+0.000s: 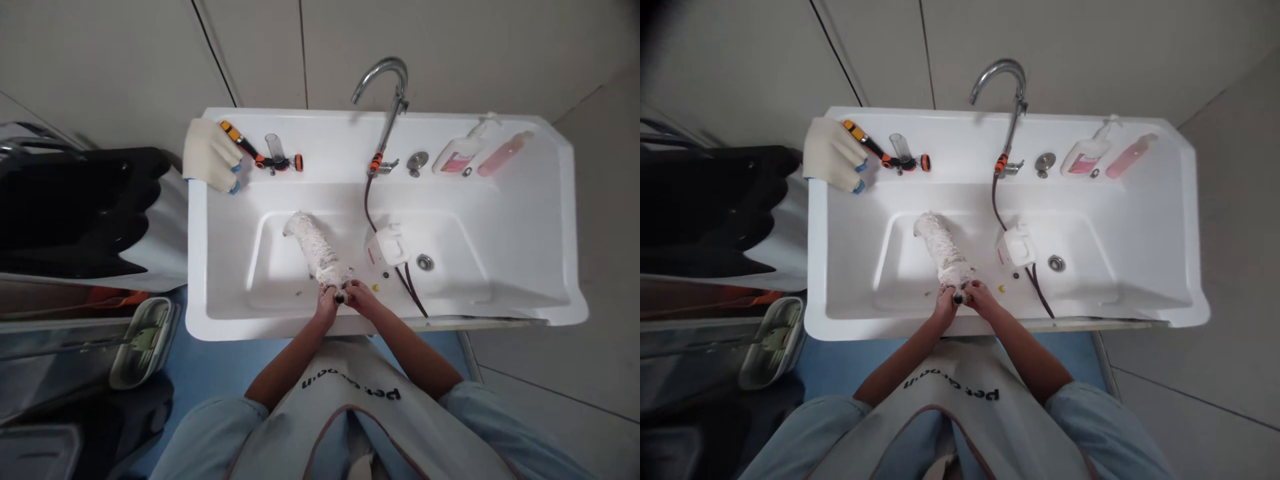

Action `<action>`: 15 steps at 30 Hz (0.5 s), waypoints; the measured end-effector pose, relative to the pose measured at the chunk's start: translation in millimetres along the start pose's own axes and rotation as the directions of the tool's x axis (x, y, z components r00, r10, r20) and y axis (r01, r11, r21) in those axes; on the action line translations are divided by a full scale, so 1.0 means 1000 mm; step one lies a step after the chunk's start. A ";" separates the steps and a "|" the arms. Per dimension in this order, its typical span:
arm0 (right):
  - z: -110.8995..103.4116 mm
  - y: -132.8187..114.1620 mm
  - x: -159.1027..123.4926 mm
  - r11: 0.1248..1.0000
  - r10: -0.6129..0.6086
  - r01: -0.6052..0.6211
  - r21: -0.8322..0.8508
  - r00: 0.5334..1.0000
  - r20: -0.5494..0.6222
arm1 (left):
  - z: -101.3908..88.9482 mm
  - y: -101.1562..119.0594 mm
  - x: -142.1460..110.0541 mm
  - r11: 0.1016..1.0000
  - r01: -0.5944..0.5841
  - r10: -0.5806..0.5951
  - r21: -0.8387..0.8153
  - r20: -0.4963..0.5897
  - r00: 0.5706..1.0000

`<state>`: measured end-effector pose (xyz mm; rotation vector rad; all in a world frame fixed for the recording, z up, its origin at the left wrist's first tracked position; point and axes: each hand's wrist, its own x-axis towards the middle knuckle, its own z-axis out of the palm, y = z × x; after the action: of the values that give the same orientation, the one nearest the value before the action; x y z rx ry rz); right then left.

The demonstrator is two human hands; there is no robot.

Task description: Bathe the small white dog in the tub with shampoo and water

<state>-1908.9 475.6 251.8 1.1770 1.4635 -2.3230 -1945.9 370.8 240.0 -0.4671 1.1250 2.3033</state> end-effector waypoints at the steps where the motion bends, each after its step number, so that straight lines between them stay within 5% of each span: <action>1: 0.000 0.000 0.001 1.000 -0.012 0.012 -0.021 1.000 -0.001 | 0.001 -0.003 0.000 1.000 -0.004 0.004 -0.025 -0.025 1.000; 10: -0.021 -0.017 0.011 0.995 -0.014 0.024 -0.095 0.994 0.108 | 0.016 -0.030 0.002 0.988 -0.136 0.116 -0.067 -0.245 0.963; 15: -0.025 -0.015 0.017 0.998 0.033 -0.025 -0.057 0.988 0.150 | 0.023 -0.034 -0.004 0.976 -0.210 0.186 -0.062 -0.273 0.944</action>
<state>-1914.2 508.1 245.1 0.9791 1.4380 -2.2815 -1923.9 405.9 234.7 -0.7475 1.2464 2.5303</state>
